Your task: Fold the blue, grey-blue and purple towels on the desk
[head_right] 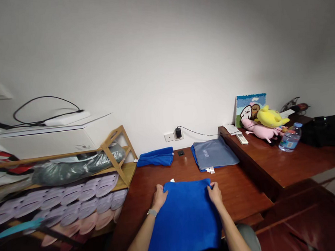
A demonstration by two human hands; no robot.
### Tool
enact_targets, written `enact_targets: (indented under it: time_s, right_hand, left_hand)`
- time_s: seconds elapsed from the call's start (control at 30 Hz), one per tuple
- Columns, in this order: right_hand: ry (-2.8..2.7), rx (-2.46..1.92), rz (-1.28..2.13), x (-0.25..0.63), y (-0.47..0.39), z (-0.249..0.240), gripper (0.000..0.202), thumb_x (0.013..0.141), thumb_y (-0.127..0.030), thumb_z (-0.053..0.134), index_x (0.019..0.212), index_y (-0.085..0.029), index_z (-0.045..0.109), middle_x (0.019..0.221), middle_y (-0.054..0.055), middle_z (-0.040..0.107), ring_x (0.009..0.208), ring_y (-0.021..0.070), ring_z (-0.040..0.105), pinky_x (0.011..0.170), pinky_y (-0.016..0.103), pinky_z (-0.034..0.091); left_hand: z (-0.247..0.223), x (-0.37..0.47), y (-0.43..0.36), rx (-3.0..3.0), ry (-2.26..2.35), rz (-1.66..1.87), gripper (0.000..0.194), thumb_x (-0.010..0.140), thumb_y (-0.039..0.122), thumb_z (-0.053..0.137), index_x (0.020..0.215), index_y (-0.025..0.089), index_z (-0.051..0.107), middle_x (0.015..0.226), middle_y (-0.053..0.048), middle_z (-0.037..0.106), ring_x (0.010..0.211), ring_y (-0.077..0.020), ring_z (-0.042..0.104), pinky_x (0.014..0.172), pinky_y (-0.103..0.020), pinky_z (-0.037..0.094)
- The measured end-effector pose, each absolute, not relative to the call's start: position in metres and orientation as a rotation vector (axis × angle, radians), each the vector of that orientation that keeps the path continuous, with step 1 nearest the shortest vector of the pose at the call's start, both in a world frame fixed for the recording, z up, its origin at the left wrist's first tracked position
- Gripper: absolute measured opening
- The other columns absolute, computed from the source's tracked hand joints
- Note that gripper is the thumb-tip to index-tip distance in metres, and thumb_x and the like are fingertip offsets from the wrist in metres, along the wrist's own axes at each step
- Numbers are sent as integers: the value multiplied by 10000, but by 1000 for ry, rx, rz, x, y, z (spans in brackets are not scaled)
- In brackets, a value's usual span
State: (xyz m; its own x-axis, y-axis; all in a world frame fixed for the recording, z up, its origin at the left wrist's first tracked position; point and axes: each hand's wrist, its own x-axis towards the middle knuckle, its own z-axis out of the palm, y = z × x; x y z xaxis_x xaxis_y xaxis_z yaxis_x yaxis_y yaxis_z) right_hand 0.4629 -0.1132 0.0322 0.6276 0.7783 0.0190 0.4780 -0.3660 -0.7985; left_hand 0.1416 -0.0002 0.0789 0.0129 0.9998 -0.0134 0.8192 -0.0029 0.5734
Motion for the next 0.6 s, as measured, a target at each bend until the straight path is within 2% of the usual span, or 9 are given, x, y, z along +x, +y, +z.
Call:
enact_targets:
  time_s: [0.17,0.27,0.33,0.47,0.6]
  right_hand:
    - [-979,-1855,430,473,-123,43,426,895,-495,417,1128,-247,673,1266,126,775,1169,280,729,1005,382,578]
    - [-989,-1688,368,492,-142,45,439,936,-560,436,1024,-244,728,1206,140,781,1153,311,718,1068,425,553]
    - [-993,-1621,301,513,-158,46,456,957,-590,467,961,-252,772,1177,140,785,1142,322,715,1093,451,542]
    - [-1002,-1642,80,578,-162,68,467,990,-574,487,1097,-265,820,1266,129,769,1217,307,692,1119,458,534]
    - [-1106,-1771,-77,649,-76,137,497,993,-409,396,1139,-185,815,1278,176,757,1225,293,689,1143,457,521]
  left_hand:
    - [80,141,-1,1889,1632,783,249,1026,504,482,1026,268,560,907,-8,717,853,-210,736,803,-306,557]
    - [83,143,-14,1902,1434,892,441,1012,665,408,906,265,559,854,-2,691,795,-194,684,773,-296,557]
    - [87,150,-25,1883,1260,960,508,988,721,437,863,253,590,858,-12,698,781,-193,659,755,-295,551]
    - [108,190,-24,1870,1084,1015,467,989,666,528,916,234,690,920,-37,756,815,-207,685,772,-306,566]
    - [151,274,51,1973,992,1101,380,1020,516,513,993,211,737,1045,-84,808,982,-244,746,881,-342,599]
